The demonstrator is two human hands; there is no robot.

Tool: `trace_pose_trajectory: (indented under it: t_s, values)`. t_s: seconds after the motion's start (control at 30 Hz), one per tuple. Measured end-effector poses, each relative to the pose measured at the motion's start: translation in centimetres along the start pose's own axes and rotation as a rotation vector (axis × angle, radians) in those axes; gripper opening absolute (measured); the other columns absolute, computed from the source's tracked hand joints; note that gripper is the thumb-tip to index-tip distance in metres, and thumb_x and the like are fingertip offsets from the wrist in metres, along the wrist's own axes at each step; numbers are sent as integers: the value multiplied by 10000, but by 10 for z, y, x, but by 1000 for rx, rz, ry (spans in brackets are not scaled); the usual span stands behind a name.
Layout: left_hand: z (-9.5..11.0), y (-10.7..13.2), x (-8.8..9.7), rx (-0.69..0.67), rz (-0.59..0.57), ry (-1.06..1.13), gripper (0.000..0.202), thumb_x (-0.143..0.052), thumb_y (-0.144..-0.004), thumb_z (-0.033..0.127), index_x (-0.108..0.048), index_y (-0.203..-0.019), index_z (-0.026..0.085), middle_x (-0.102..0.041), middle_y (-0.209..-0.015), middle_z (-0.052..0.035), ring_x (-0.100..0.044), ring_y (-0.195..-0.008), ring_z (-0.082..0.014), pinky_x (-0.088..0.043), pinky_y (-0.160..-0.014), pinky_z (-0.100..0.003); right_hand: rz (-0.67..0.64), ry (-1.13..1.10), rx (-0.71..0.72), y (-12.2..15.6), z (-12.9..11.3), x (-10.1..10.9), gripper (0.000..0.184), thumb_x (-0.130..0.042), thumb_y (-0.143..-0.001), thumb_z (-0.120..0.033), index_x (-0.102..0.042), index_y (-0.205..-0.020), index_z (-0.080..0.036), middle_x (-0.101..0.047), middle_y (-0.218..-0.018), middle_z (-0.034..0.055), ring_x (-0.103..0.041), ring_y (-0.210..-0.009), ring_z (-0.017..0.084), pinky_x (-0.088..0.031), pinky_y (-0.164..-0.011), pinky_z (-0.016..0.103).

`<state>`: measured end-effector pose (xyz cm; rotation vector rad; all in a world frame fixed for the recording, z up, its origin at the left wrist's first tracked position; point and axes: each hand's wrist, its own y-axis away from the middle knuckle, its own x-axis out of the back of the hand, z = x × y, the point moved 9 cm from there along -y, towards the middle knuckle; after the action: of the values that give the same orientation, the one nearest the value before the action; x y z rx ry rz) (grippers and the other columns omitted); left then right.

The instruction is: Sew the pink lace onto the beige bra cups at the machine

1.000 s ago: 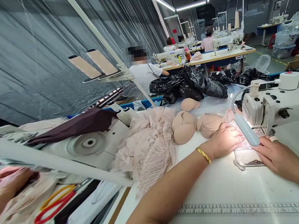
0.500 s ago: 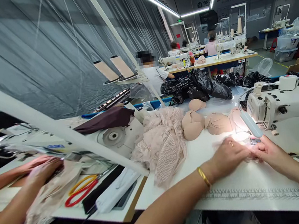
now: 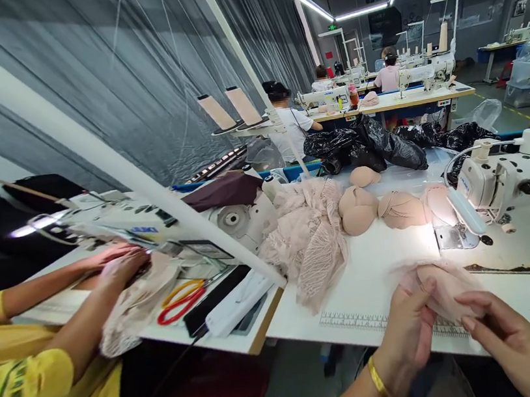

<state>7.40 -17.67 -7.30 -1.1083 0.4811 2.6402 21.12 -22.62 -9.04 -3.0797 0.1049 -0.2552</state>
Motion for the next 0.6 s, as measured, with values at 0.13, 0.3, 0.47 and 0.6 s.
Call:
trace_pose_trajectory:
  t_s: [0.13,0.3,0.47,0.6]
  values:
    - [2,-1,-15,-7,-111,-51,534,-959,-697,346,-754,-1154,159,-759,-1172,-130,-708,-1096,-287,-538,-974,-364,-38,138,57,-6,-18,4,516,-653,-921,-634,-726,-1323,-319,-736,-1295,84,-654,-1237,324,-560,-1039,425]
    - [-12,19,-30,209,-324,-94,637,-966,-669,302,-744,-1251,169,-758,-1180,-145,-709,-1120,-310,-529,-970,-372,4,-148,-231,-23,-4,23,685,-535,-933,-763,-606,-1473,-347,-674,-1428,101,-649,-1273,336,-523,-1076,524]
    - [6,8,-25,17,-236,-47,600,-928,-703,283,-746,-1264,176,-745,-1232,-128,-676,-1176,-311,-505,-1027,-375,51,-493,-274,-9,7,13,798,-715,-867,-681,-460,-1558,-373,-770,-1138,79,-730,-1045,295,-566,-986,507]
    - [2,-4,-13,-1,-67,40,444,-898,-759,372,-800,-1134,156,-767,-1164,-128,-684,-1118,-294,-514,-1026,-400,122,-410,-219,-7,18,12,988,-892,-743,-563,-415,-1579,-342,-763,-872,20,-729,-856,260,-605,-859,426]
